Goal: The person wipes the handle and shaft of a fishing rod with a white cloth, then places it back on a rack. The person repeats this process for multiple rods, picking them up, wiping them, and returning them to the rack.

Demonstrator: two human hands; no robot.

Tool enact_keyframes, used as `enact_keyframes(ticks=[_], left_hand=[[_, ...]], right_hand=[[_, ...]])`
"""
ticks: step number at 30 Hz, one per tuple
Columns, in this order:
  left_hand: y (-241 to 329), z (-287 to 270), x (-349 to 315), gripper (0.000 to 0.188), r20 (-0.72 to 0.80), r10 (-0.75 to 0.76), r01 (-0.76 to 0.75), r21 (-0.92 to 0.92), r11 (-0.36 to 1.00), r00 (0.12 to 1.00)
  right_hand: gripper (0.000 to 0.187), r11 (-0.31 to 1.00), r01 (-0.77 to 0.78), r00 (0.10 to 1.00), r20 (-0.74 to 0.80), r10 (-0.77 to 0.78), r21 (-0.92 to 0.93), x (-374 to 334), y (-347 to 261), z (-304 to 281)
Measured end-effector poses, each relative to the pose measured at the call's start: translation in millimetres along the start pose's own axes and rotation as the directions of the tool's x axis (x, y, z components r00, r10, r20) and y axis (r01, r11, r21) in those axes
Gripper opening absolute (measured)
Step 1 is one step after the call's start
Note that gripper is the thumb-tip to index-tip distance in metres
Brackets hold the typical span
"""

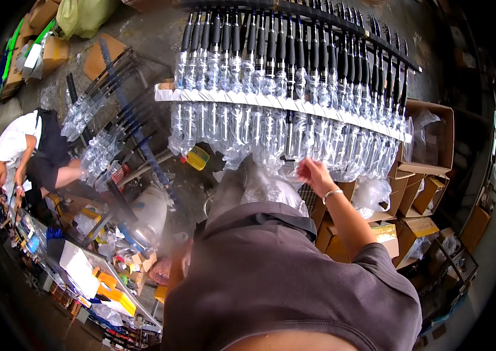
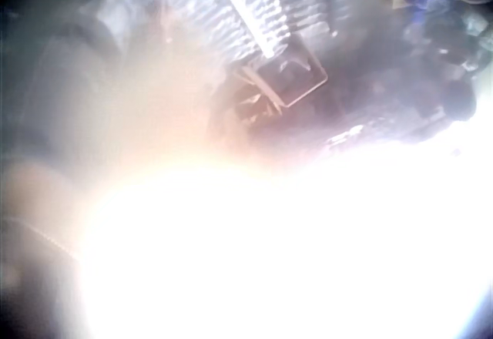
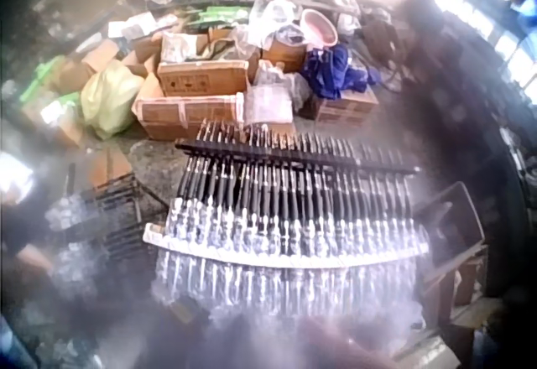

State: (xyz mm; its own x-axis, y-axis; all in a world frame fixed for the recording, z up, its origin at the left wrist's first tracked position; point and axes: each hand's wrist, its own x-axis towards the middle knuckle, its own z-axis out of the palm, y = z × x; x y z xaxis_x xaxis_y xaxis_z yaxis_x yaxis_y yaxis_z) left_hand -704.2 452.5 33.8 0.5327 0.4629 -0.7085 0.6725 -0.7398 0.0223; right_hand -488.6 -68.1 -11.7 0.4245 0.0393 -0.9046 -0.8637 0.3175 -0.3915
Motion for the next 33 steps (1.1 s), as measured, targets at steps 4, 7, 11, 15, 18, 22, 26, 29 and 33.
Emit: enact_keyframes(ticks=[4,7,11,15,18,22,26,29,33], left_hand=[[57,-51,-27,0.056,0.121,-0.067,0.082,-0.124,0.989,0.990],[72,-66,-28,0.055,0.206,-0.156,0.194,-0.178,0.965,0.966],[-24,-8,21,0.046,-0.082,0.075,-0.095,-0.275,0.957,0.994],[25,-53,5,0.045,0.104,0.011,0.021,-0.296,0.955,0.994],[15,-45,7,0.043,0.099,0.019,0.008,-0.267,0.964,0.995],[28,-46,-4,0.039,0.058,0.105,-0.089,-0.237,0.968,0.993],[36,-54,-9,0.034,0.052,0.090,-0.071,-0.291,0.954,0.995],[35,-55,-9,0.031,0.032,0.102,-0.087,-0.317,0.944,0.994],[38,-56,-12,0.025,0.016,0.149,-0.132,-0.381,0.915,0.989]], right_hand=[[0.075,0.598,-0.168,0.983,0.089,0.161,0.783,1,27,13],[0.086,0.494,-0.163,0.984,0.107,0.139,0.854,4,3,40],[0.105,0.433,-0.163,0.986,0.129,0.108,0.887,37,15,47],[0.116,0.431,-0.151,0.987,0.108,0.122,0.890,43,12,50],[0.116,0.421,-0.192,0.980,0.152,0.126,0.887,45,14,45],[0.117,0.457,-0.201,0.980,0.171,0.106,0.866,41,11,49],[0.120,0.499,-0.194,0.981,0.172,0.090,0.845,41,6,58],[0.123,0.545,-0.187,0.982,0.168,0.084,0.817,44,8,59],[0.122,0.569,-0.202,0.976,0.214,0.047,0.797,45,14,52]])
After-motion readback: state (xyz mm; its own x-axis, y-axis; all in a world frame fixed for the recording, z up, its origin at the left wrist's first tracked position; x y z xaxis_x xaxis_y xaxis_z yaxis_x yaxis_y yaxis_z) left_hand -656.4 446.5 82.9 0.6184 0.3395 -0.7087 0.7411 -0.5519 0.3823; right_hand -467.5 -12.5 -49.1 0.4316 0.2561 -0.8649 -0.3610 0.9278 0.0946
